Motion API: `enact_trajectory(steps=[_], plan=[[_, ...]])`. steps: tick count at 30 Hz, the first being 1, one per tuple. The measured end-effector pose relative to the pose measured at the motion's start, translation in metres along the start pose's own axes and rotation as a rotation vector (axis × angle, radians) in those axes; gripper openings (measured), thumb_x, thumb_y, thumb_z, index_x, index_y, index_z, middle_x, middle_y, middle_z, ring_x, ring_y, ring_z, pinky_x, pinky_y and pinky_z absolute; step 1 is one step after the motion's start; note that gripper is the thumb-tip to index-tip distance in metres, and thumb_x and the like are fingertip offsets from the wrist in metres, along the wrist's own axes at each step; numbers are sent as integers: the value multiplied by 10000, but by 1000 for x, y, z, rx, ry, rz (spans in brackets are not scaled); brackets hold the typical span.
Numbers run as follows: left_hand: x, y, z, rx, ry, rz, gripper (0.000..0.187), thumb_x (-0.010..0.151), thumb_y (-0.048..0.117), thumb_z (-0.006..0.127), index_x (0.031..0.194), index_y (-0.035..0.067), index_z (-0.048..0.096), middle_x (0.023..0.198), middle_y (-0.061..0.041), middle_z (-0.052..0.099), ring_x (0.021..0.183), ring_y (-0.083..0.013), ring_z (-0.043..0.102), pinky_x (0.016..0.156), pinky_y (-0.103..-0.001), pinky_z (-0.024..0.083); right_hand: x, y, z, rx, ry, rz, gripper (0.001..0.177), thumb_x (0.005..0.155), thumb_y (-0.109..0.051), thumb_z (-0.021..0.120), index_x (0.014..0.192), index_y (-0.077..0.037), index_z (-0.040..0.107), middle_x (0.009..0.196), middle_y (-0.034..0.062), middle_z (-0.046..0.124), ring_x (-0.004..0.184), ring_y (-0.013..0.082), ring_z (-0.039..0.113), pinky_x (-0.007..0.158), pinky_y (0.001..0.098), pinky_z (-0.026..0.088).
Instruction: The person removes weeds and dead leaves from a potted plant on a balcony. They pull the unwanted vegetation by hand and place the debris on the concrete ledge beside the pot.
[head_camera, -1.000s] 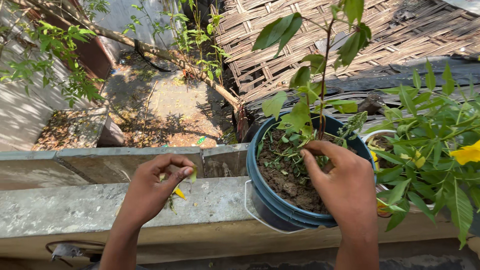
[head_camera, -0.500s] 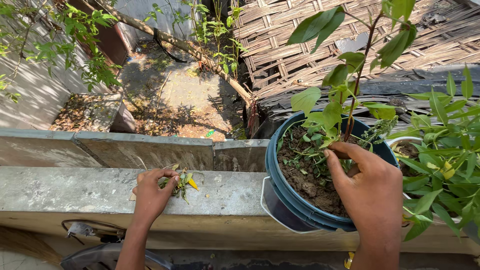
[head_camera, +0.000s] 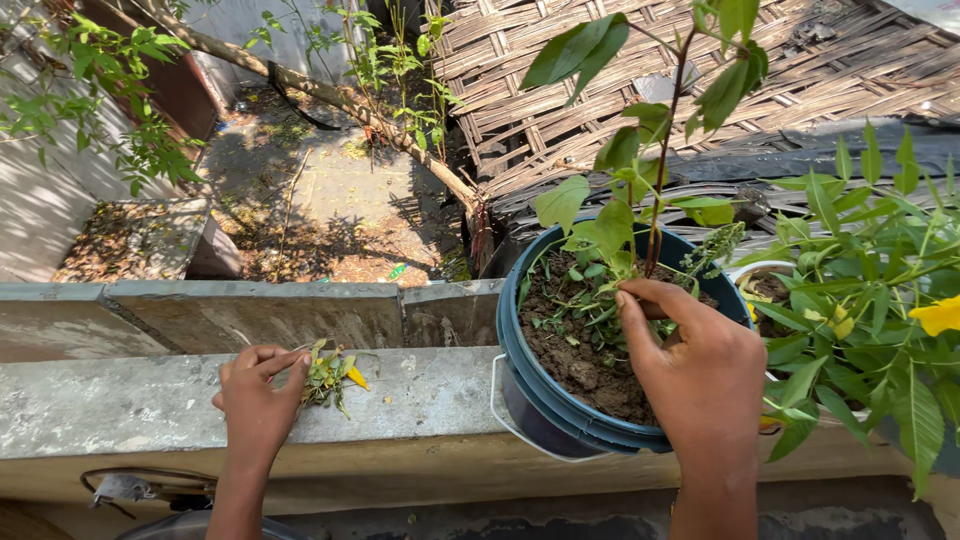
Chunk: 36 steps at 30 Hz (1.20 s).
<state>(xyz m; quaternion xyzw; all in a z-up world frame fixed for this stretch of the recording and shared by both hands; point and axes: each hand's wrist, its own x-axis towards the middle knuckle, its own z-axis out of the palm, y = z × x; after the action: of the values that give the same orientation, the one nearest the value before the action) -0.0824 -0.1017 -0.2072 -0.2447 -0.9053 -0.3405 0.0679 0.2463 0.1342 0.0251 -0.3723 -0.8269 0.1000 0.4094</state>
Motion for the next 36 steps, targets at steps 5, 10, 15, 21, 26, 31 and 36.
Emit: enact_trajectory(steps=[5, 10, 15, 21, 26, 31, 36], plan=[[-13, 61, -26, -100, 230, 65, 216, 948, 193, 709, 1135, 226, 813, 1158, -14, 682, 1134, -242, 589, 1024, -469, 380, 1, 3, -1, 32, -16, -4, 165, 902, -195, 774, 1045, -114, 794, 942, 72, 785, 667, 211, 721, 612, 317, 531], [-30, 156, -56, -325, 204, 320, 234, 959, 83, 675, 1149, 183, 766, 1161, -1, 745, 1130, -195, 656, 1034, -390, 476, 2, 2, -1, 31, -31, 48, 185, 884, -190, 774, 1050, -110, 797, 929, 74, 789, 621, 204, 704, 588, 316, 523], [-58, 245, -75, -511, 107, 505, 227, 846, 72, 749, 1068, 119, 769, 1061, -36, 766, 1062, -267, 633, 943, -391, 505, 3, -1, -3, 65, -41, 61, 190, 885, -174, 759, 1055, -96, 787, 918, 72, 791, 614, 169, 707, 575, 308, 524], [-60, 300, -73, -603, -295, 579, 164, 869, 92, 736, 1029, 117, 764, 1033, -57, 758, 1045, -297, 649, 913, -389, 522, 3, 0, -2, 24, -52, 92, 192, 878, -170, 763, 1055, -109, 800, 929, 83, 789, 537, 208, 655, 551, 325, 506], [-51, 319, -67, -396, -405, 611, 124, 845, 54, 698, 968, 48, 689, 929, -121, 727, 961, -379, 581, 876, -490, 450, 4, 5, -2, 71, -47, 2, 182, 885, -158, 740, 1050, -91, 779, 934, 96, 783, 714, 227, 741, 628, 333, 554], [-45, 323, -58, -313, -419, 623, 163, 804, 39, 698, 958, 58, 651, 891, -136, 710, 974, -385, 572, 876, -507, 432, 3, 7, -1, 79, -64, 28, 187, 880, -155, 740, 1049, -87, 779, 939, 104, 784, 763, 245, 757, 655, 348, 563], [-41, 327, -46, -259, -419, 614, 152, 777, 71, 733, 911, 80, 662, 885, -124, 686, 985, -374, 571, 871, -517, 413, 3, 4, -3, 84, -49, -4, 191, 884, -151, 741, 1060, -84, 776, 942, 105, 781, 764, 236, 753, 660, 340, 560]])
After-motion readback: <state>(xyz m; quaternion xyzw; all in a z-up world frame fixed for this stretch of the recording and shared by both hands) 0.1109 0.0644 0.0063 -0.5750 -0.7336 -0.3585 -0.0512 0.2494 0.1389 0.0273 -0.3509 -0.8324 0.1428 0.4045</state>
